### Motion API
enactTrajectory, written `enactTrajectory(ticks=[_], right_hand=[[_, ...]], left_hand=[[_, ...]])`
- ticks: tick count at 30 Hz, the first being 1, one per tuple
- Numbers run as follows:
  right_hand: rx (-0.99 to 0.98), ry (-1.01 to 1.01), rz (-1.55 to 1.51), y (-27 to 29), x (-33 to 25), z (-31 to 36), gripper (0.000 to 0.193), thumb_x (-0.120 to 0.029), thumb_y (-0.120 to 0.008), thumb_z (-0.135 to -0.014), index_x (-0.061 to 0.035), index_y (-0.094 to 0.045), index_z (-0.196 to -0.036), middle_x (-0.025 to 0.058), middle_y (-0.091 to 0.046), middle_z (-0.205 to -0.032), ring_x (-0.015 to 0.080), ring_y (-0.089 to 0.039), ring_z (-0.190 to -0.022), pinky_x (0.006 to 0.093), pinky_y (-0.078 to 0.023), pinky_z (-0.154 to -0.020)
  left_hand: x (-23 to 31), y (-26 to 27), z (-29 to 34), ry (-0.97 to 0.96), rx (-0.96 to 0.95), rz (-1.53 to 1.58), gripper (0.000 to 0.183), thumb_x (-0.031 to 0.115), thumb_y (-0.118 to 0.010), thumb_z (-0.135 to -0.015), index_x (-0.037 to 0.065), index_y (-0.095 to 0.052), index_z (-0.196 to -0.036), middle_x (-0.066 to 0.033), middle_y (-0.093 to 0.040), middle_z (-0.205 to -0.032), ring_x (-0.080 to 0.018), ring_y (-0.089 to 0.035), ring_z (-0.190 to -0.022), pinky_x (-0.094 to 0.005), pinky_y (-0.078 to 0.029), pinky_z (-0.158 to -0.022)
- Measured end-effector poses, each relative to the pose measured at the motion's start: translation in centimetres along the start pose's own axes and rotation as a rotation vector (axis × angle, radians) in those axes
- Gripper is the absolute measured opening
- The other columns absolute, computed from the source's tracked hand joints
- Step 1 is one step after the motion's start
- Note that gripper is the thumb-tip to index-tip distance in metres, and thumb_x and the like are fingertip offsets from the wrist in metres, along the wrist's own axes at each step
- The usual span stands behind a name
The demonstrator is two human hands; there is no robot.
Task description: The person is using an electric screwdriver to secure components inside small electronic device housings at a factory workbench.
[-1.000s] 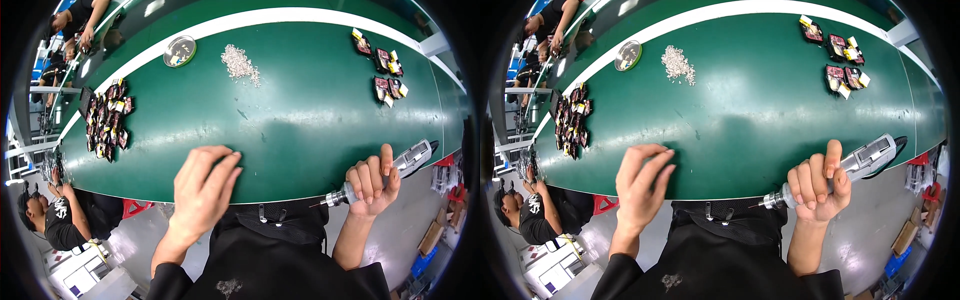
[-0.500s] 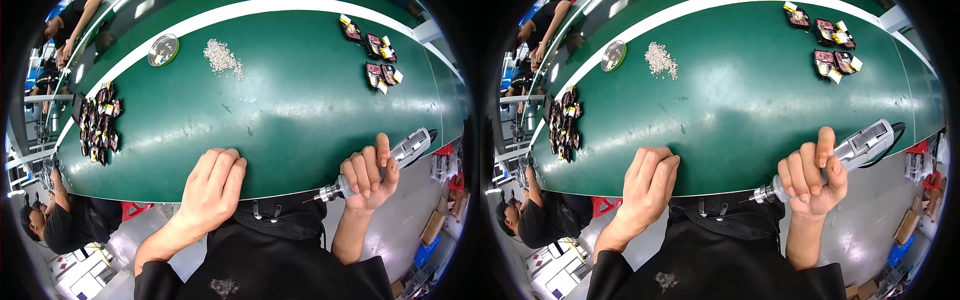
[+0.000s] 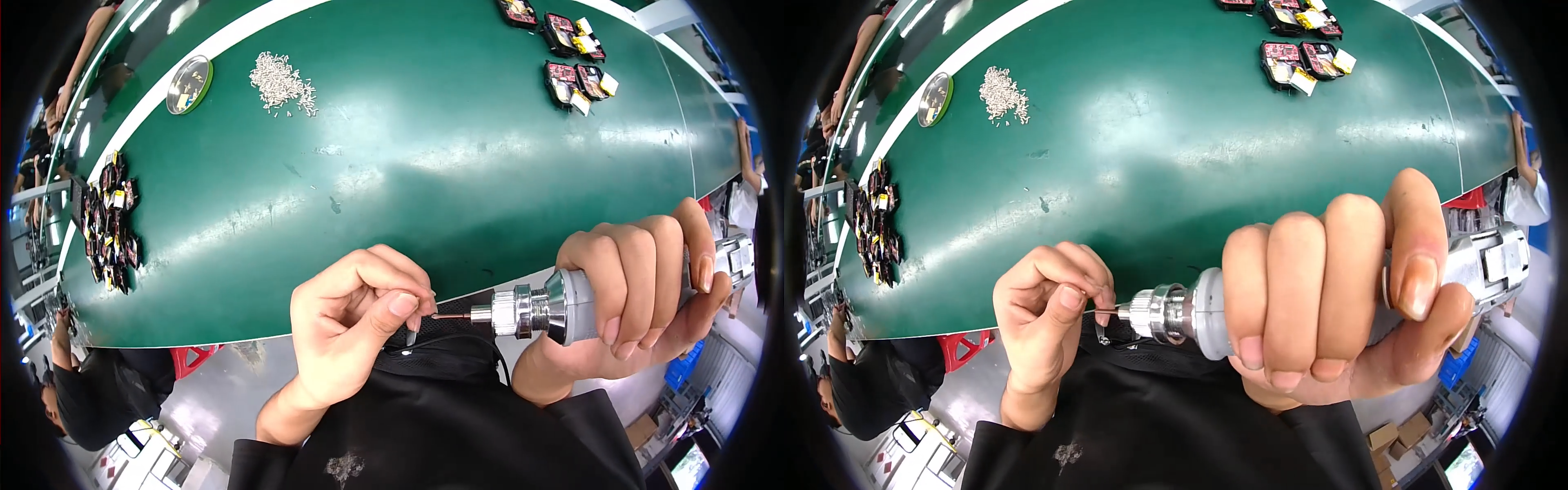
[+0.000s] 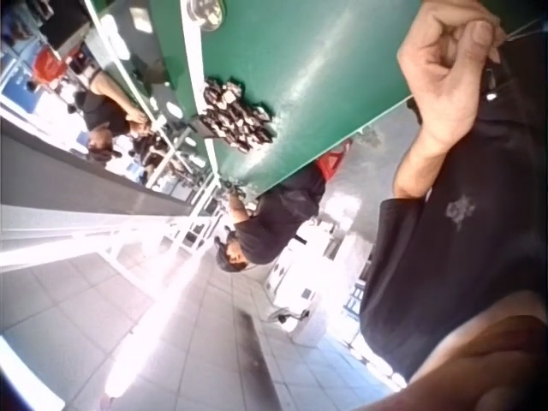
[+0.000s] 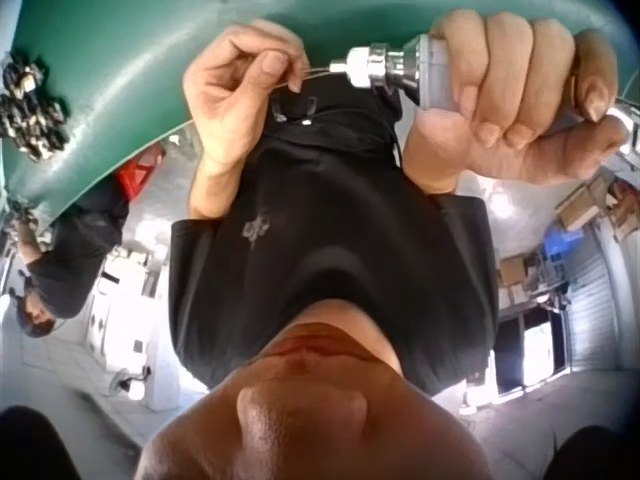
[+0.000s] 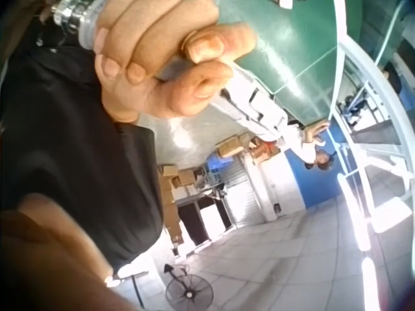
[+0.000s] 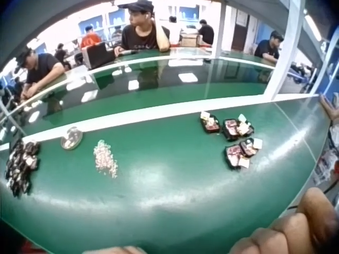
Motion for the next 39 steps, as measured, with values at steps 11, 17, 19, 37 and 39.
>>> enactTrajectory(ticks=[11, 17, 19, 37, 39], right_hand=[[0.096, 0.011, 0.003, 0.5, 0.3, 0.3, 0.015, -0.018, -0.056, -0.090, -0.0065, -0.046, -0.087, -0.0006, -0.043, -0.049, 0.0107, -0.043, -0.039, 0.0264, -0.041, -0.043], [0.079, 0.022, 0.018, 0.6, 0.3, 0.2, 0.015, -0.018, -0.055, -0.090, -0.0071, -0.046, -0.087, -0.0007, -0.043, -0.049, 0.0105, -0.043, -0.038, 0.0258, -0.041, -0.043], [0.065, 0.028, 0.031, 0.6, 0.3, 0.2, 0.015, -0.018, -0.054, -0.091, -0.0073, -0.046, -0.087, -0.0007, -0.043, -0.049, 0.0105, -0.043, -0.038, 0.0256, -0.041, -0.043], [0.032, 0.009, 0.025, 4.1, -2.1, 1.2, 0.018, -0.028, -0.043, -0.098, -0.0111, -0.042, -0.093, -0.0019, -0.041, -0.053, 0.0098, -0.040, -0.042, 0.0281, -0.040, -0.050], [0.039, 0.017, 0.033, 4.4, -2.6, 1.3, 0.017, -0.027, -0.041, -0.098, -0.0111, -0.042, -0.092, -0.0023, -0.040, -0.053, 0.0097, -0.038, -0.041, 0.0278, -0.040, -0.049]], left_hand=[[-0.1, -1.2, 0.1, 0.093, 0.038, 0.038, 0.020, 0.014, -0.059, -0.093, -0.003, -0.054, -0.083, -0.0150, -0.055, -0.076, -0.0187, -0.051, -0.066, -0.0276, -0.043, -0.053], [-0.2, -1.3, 0.1, 0.094, 0.039, 0.025, 0.021, 0.014, -0.059, -0.092, -0.004, -0.054, -0.082, -0.0153, -0.056, -0.076, -0.0181, -0.051, -0.065, -0.0270, -0.042, -0.052], [0.0, -1.4, 0.1, 0.077, 0.054, -0.037, 0.021, 0.013, -0.060, -0.092, -0.005, -0.054, -0.082, -0.0150, -0.056, -0.074, -0.0174, -0.051, -0.064, -0.0267, -0.042, -0.052], [-0.1, -4.0, -2.0, -0.176, -0.141, -0.695, 0.007, -0.004, -0.065, -0.078, -0.003, -0.058, -0.080, -0.0122, -0.060, -0.074, -0.0222, -0.056, -0.063, -0.0296, -0.045, -0.057], [0.9, -5.2, -3.3, -0.390, -0.293, -0.948, 0.013, 0.000, -0.069, -0.076, -0.004, -0.061, -0.085, -0.0134, -0.060, -0.078, -0.0255, -0.057, -0.067, -0.0333, -0.047, -0.058]])
Point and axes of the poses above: each hand's wrist, its own z-axis away from the middle knuckle, its own y-axis out of the back of the hand, x = y × z, the point moved 3 cm from there along -z, towards the middle knuckle
